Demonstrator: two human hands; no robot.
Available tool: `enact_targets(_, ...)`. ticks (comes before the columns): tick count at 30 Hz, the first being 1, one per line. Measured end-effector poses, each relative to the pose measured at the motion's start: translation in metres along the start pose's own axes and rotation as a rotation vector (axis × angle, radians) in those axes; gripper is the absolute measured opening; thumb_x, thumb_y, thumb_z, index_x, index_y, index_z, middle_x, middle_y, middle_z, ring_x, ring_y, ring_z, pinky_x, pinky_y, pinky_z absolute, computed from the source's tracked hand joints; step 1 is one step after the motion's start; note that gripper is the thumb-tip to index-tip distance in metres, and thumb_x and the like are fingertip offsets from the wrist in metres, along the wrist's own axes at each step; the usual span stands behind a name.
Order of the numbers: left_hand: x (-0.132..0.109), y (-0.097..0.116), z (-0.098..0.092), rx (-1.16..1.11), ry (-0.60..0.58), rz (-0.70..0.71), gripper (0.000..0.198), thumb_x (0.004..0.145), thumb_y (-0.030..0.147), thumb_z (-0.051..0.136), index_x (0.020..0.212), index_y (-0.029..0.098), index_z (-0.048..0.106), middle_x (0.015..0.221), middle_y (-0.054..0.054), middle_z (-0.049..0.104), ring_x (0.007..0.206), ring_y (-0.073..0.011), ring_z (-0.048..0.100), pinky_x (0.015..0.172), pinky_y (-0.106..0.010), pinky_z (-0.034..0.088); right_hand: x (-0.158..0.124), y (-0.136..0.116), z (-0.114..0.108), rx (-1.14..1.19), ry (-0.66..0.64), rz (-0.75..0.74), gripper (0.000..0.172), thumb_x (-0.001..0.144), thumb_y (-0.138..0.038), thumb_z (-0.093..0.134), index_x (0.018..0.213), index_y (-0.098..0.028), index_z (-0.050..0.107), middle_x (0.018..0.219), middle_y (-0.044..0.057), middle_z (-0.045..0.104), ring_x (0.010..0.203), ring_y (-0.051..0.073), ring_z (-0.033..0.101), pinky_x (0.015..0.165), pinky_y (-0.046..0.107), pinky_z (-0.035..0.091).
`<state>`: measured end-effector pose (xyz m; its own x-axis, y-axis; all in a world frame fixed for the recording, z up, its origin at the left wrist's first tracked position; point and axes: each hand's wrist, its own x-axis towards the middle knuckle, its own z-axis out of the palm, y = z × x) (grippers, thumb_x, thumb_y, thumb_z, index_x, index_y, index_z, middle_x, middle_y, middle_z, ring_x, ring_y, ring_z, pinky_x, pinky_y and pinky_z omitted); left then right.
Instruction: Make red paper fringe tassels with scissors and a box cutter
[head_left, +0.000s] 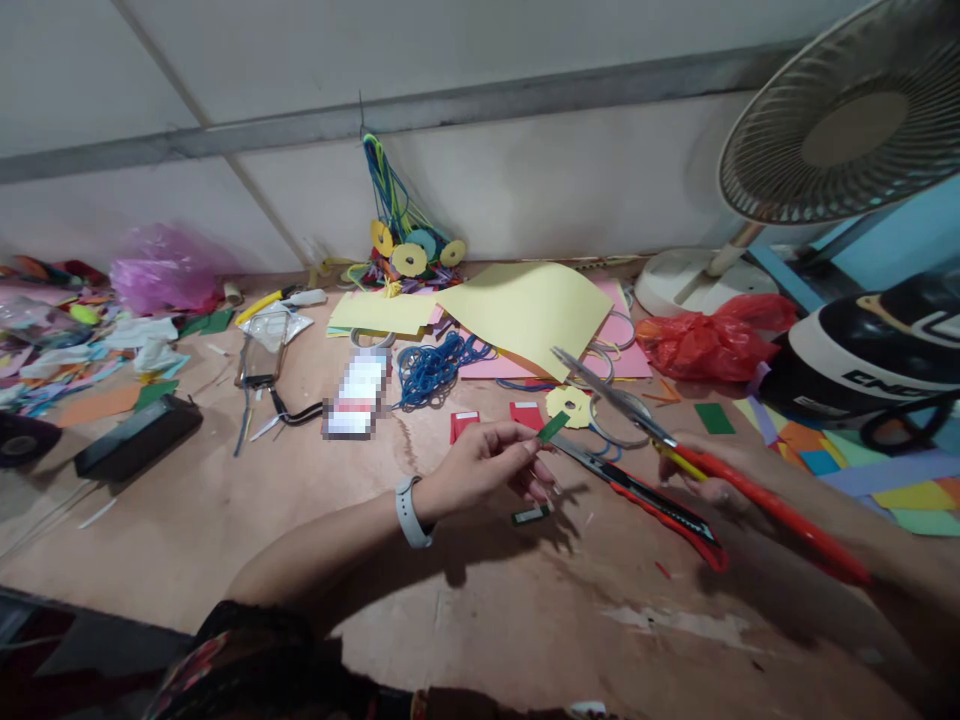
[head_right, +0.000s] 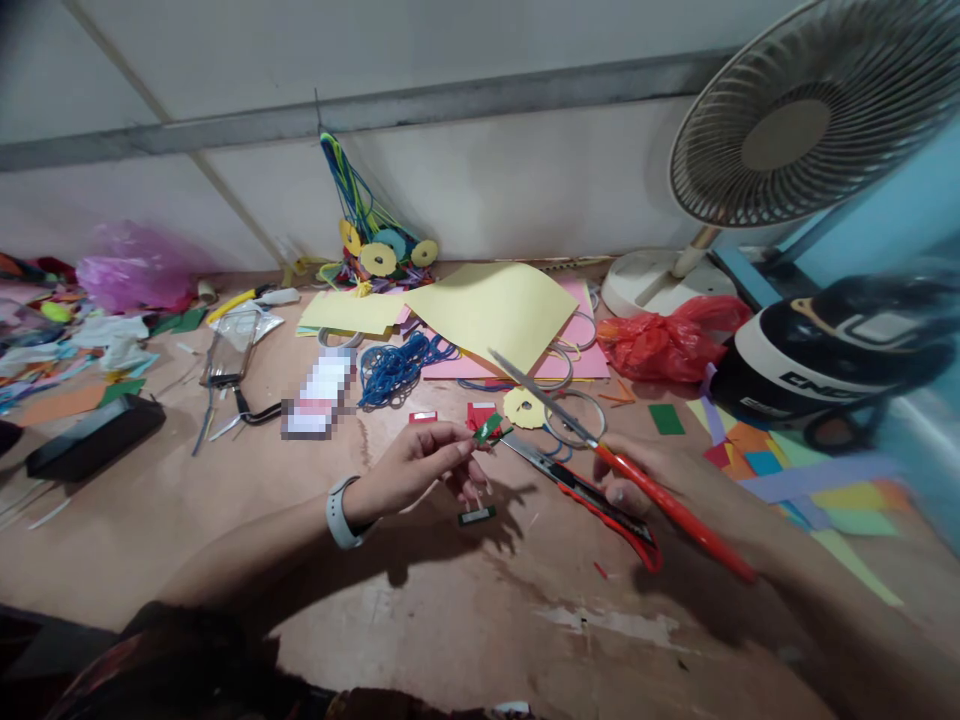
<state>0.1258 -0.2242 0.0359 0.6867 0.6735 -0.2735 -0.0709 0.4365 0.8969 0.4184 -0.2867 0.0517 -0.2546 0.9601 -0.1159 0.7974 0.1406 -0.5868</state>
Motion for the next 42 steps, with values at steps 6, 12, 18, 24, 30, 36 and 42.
enact_targets(6,0.004,-0.002,-0.001,-0.033,0.039,-0.031,0.049,0.072,0.055,0.078,0.089,0.012,0.062,0.073,-0.005,0.073,0.058,-0.0114,0.069,0.056,-0.021,0.055,0.02,0.027,-0.015,-0.47,-0.088,0.207,0.047,0.083,-0.06,0.053,0.11,-0.023,0.064,0.109,0.015,0.07,0.094,0.033,0.065,0.072,0.037,0.045)
enact_targets(12,0.006,-0.007,-0.003,-0.041,0.026,-0.068,0.049,0.074,0.055,0.077,0.091,0.012,0.063,0.073,-0.004,0.072,0.059,-0.0119,0.069,0.057,-0.022,0.055,0.029,0.058,-0.022,-0.55,-0.144,0.254,0.06,0.082,-0.06,0.051,0.124,-0.02,0.061,0.117,0.014,0.069,0.1,0.033,0.066,0.076,0.039,0.048)
enact_targets(18,0.006,-0.014,-0.003,-0.079,0.013,-0.105,0.048,0.075,0.054,0.077,0.094,0.012,0.06,0.072,-0.004,0.072,0.057,-0.0102,0.067,0.059,-0.022,0.055,0.025,0.076,-0.028,-0.42,-0.193,0.092,0.059,0.084,-0.052,0.049,0.13,-0.016,0.059,0.129,0.014,0.063,0.111,0.031,0.063,0.087,0.04,0.05)
enact_targets(24,0.005,-0.017,0.0,-0.115,-0.026,-0.151,0.047,0.076,0.051,0.077,0.094,0.012,0.061,0.073,-0.005,0.073,0.056,-0.0109,0.068,0.057,-0.021,0.055,0.021,0.032,-0.015,-0.173,0.196,-0.098,0.036,0.09,-0.045,0.052,0.103,-0.017,0.07,0.109,0.014,0.068,0.1,0.026,0.064,0.088,0.037,0.049)
enact_targets(30,-0.001,-0.023,0.012,-0.245,-0.102,-0.188,0.044,0.077,0.049,0.078,0.092,0.011,0.062,0.075,-0.006,0.073,0.058,-0.0125,0.07,0.055,-0.02,0.055,0.012,-0.039,0.049,0.421,0.288,-0.11,0.022,0.092,-0.04,0.059,0.091,-0.023,0.072,0.097,0.007,0.07,0.092,0.019,0.067,0.081,0.03,0.054)
enact_targets(36,-0.005,-0.031,0.021,-0.29,-0.109,-0.227,0.045,0.075,0.05,0.08,0.09,0.01,0.064,0.076,-0.007,0.073,0.06,-0.0135,0.07,0.056,-0.021,0.054,0.006,-0.048,0.074,0.506,0.405,-0.158,0.012,0.088,-0.032,0.066,0.092,-0.024,0.074,0.098,0.006,0.069,0.093,0.017,0.067,0.08,0.027,0.056)
enact_targets(42,-0.005,-0.038,0.023,-0.32,-0.096,-0.236,0.049,0.075,0.05,0.08,0.098,0.01,0.065,0.076,-0.007,0.072,0.059,-0.0136,0.07,0.056,-0.021,0.054,0.009,-0.046,0.083,0.664,0.372,-0.072,0.016,0.087,-0.037,0.067,0.086,-0.023,0.075,0.092,0.006,0.068,0.089,0.017,0.066,0.08,0.028,0.056)
